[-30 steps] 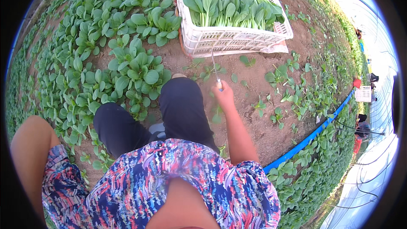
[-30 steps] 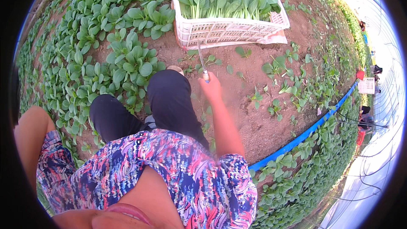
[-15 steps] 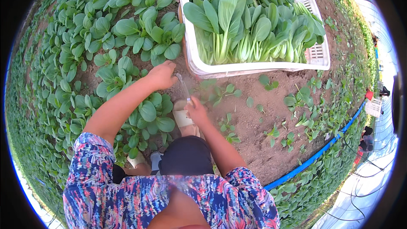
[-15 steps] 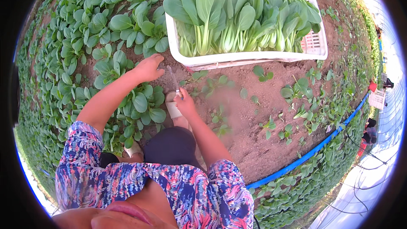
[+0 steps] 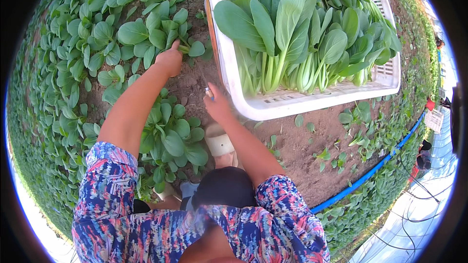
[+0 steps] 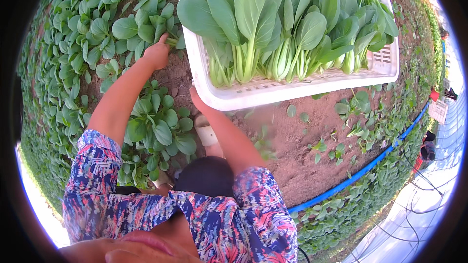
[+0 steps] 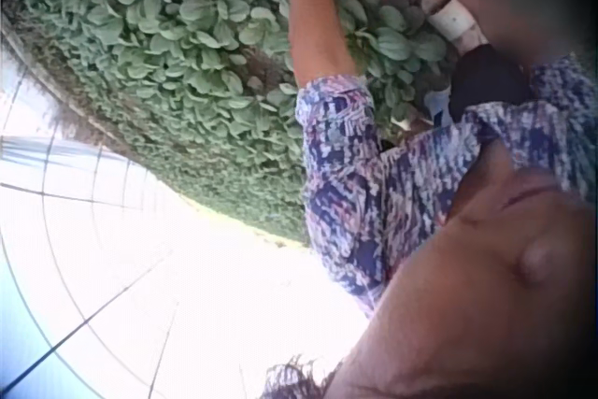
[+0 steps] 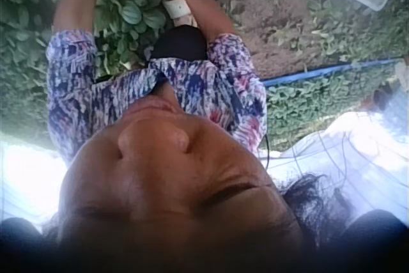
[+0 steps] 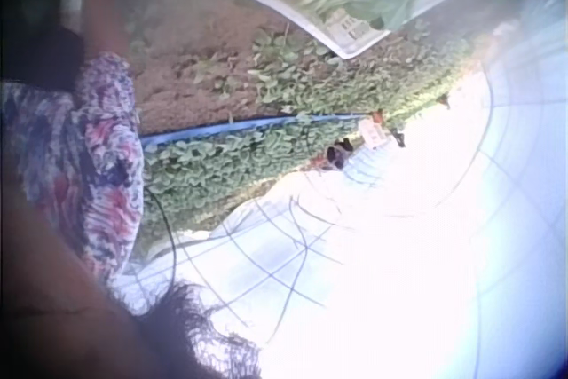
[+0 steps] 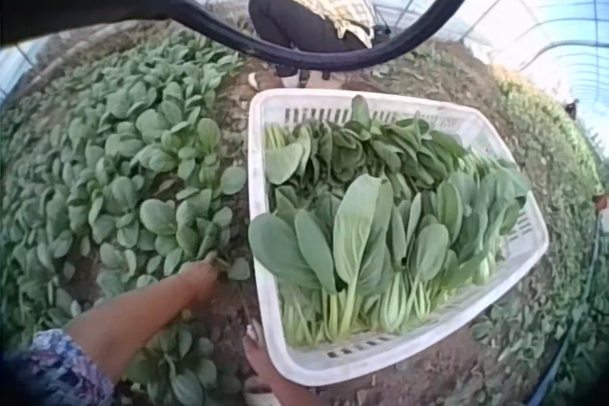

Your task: The person harvests leafy green vegetables in a greenhouse using a knife to cut the stems near the base. They gather the cut vegetables into bunches and place them into a white plastic crate.

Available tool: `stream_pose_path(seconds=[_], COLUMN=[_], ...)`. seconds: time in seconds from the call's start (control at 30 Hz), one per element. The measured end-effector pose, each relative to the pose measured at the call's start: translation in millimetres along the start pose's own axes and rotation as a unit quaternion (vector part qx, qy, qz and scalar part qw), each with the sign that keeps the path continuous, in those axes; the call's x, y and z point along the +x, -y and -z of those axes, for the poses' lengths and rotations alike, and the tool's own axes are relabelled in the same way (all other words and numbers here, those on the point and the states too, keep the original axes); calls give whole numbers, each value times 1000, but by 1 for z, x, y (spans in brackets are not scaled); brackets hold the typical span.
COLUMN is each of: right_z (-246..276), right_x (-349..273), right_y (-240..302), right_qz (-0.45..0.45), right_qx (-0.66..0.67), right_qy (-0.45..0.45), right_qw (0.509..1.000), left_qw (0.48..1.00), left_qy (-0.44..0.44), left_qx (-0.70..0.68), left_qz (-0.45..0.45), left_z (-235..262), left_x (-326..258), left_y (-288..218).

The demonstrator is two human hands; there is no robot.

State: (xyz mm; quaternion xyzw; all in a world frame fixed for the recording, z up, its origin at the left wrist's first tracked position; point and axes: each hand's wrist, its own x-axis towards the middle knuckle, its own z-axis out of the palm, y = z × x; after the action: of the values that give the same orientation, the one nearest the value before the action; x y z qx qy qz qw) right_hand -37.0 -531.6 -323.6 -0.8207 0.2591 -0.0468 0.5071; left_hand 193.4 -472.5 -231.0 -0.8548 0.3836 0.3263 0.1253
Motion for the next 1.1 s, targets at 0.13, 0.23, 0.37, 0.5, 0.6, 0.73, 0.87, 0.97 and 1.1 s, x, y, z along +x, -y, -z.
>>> stream_pose_path(seconds=[0.13,0.23,0.37,0.5,0.6,0.73,0.87,0.97,1.1], right_z=[-29,-39,-45,-36,-28,-21,-15,-13,-8], right_x=[21,22,36,46,51,54,56,57,59], right_y=[-5,-10,-26,-23,-21,-27,-17,-18,-7], right_qz=[49,-137,-119,-119,-116,-113,-117,-114,-122], right_qx=[-16,124,125,109,125,126,81,45,10], right_qy=[-70,23,9,25,33,55,80,72,61], right_qw=[996,983,985,987,985,984,986,990,991], left_qw=[996,987,974,977,977,978,975,974,971], left_qy=[-58,-100,-138,-149,-165,-165,-170,-146,-158], left_qx=[-69,-127,-175,-153,-134,-126,-145,-174,-181], left_qz=[5,-8,-28,-4,8,21,23,20,10], left_z=[-18,-36,-48,-69,-77,-86,-86,-74,-79], left_x=[-2,0,-5,-23,-29,-29,-29,-28,-26], left_y=[18,32,32,23,22,16,19,19,22])
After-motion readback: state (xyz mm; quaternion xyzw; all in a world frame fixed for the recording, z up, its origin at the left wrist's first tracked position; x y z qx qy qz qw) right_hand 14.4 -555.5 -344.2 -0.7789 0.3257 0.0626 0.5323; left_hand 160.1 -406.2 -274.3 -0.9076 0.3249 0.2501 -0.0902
